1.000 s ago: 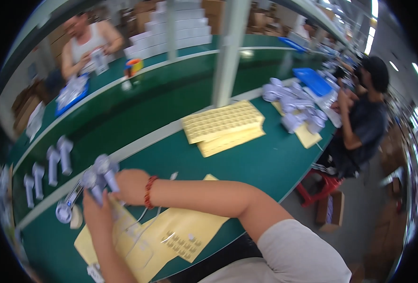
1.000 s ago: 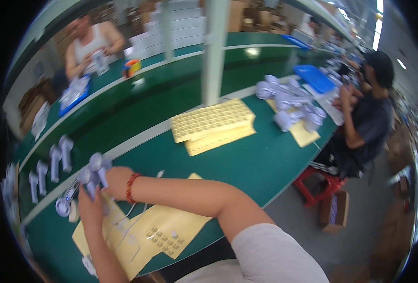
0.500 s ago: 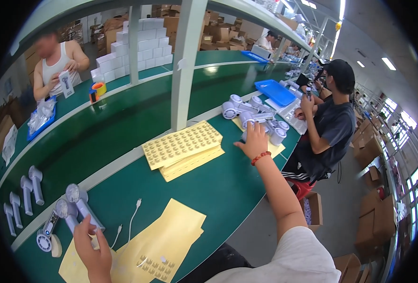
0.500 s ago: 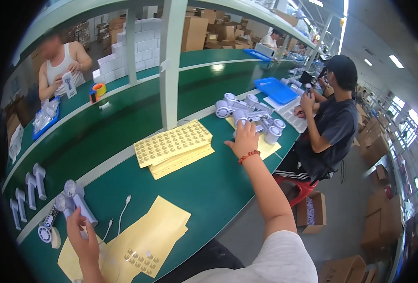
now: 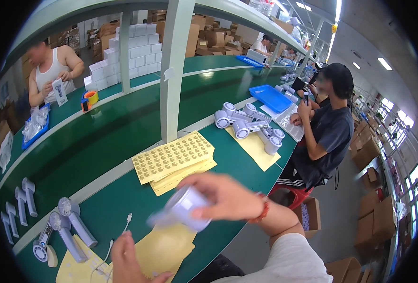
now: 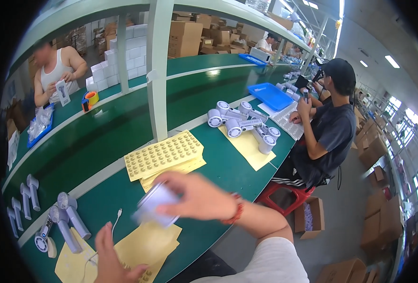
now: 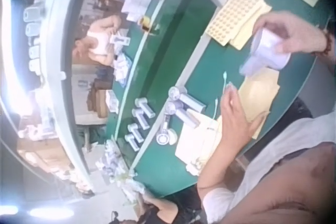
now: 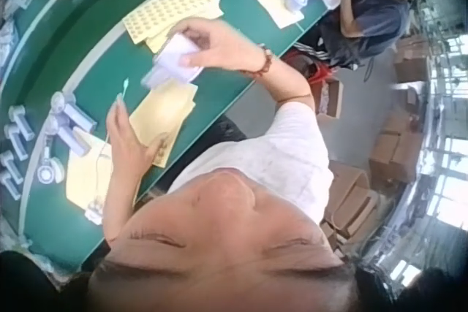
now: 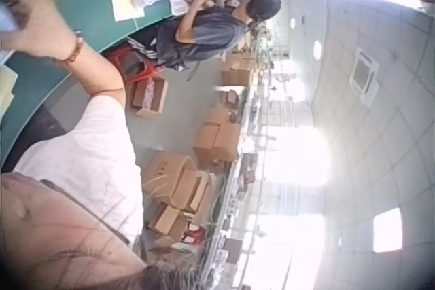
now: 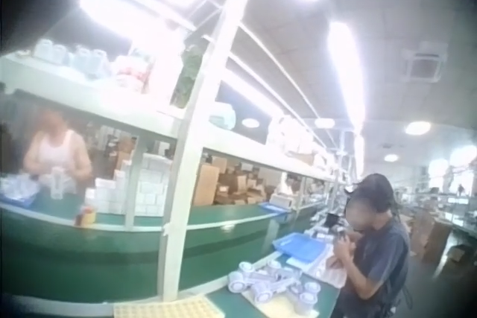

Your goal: The person assembles handheld fans by hand from fan components, then applies product stickers to the assembled fans.

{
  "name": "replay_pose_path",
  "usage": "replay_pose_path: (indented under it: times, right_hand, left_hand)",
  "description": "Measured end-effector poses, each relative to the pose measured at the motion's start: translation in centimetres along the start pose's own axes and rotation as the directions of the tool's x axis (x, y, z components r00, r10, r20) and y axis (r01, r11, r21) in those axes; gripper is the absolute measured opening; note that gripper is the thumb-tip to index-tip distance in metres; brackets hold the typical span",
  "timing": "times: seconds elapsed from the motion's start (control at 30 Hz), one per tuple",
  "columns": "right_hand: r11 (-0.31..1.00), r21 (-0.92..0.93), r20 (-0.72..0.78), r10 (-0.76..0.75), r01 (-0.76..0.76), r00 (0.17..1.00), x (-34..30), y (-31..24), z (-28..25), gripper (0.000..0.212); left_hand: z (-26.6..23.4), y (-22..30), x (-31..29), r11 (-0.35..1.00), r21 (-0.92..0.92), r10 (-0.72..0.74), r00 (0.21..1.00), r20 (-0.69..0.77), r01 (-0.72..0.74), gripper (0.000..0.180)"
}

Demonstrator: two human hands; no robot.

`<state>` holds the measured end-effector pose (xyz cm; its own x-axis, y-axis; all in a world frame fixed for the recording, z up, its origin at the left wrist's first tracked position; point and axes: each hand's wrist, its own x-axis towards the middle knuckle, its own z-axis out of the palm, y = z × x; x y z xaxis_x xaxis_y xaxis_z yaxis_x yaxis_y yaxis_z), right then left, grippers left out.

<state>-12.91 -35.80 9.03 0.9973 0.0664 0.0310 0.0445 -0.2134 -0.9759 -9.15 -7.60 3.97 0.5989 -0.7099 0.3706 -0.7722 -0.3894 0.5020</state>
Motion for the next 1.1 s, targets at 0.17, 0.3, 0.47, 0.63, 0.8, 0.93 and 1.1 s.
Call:
replay_pose_path:
  times: [0.17, 0.3, 0.47, 0.63, 0.8, 0.93, 1.1]
  right_hand:
    - [0.771, 0.524, 0.526, 0.042, -0.362, 0.850, 1.2, 1.2, 4.6, 0.065]
    - [0.996, 0.084, 0.100, -0.004, -0.004, 0.995, 3.3, 3.3, -1.5, 0.039]
    - [0.889, -0.234, -0.787, 0.064, -0.392, 0.614, 3.9, 11.0, -20.4, 0.026]
    - [0.092, -0.654, -0.722, -0.372, -0.751, 0.583, 2.7, 16.2, -25.1, 0.044]
    - [-0.215, -0.677, -0.641, -0.298, -0.704, 0.707, 3.5, 16.6, -25.0, 0.029]
    - [-0.045, -0.776, -0.566, -0.391, -0.630, 0.725, 2.9, 13.7, -22.4, 0.036]
    - [0.443, -0.762, -0.644, -0.450, -0.471, 0.619, 2.1, 8.1, -15.0, 0.040]
  left_hand:
    - [2.1, -1.3, -0.4, 0.977, 0.147, 0.168, 0.982, -0.082, -0.155, 0.071]
    - [1.1, -2.2, -0.8, 0.982, -0.156, -0.101, 0.995, 0.015, 0.102, 0.054]
    - [2.1, -3.3, -1.3, 0.942, -0.259, -0.210, 0.977, 0.037, 0.212, 0.044]
    - [3.1, -5.6, -2.4, 0.582, -0.583, -0.479, 0.818, 0.317, 0.567, 0.044]
    - [3.4, -5.5, -2.4, 0.230, -0.756, -0.475, 0.749, 0.463, 0.613, 0.045]
    - [1.8, -4.6, -0.9, 0.333, -0.752, -0.431, 0.801, 0.416, 0.569, 0.039]
    - [1.6, -5.0, 0.2, 0.229, -0.860, -0.423, 0.842, 0.334, 0.456, 0.039]
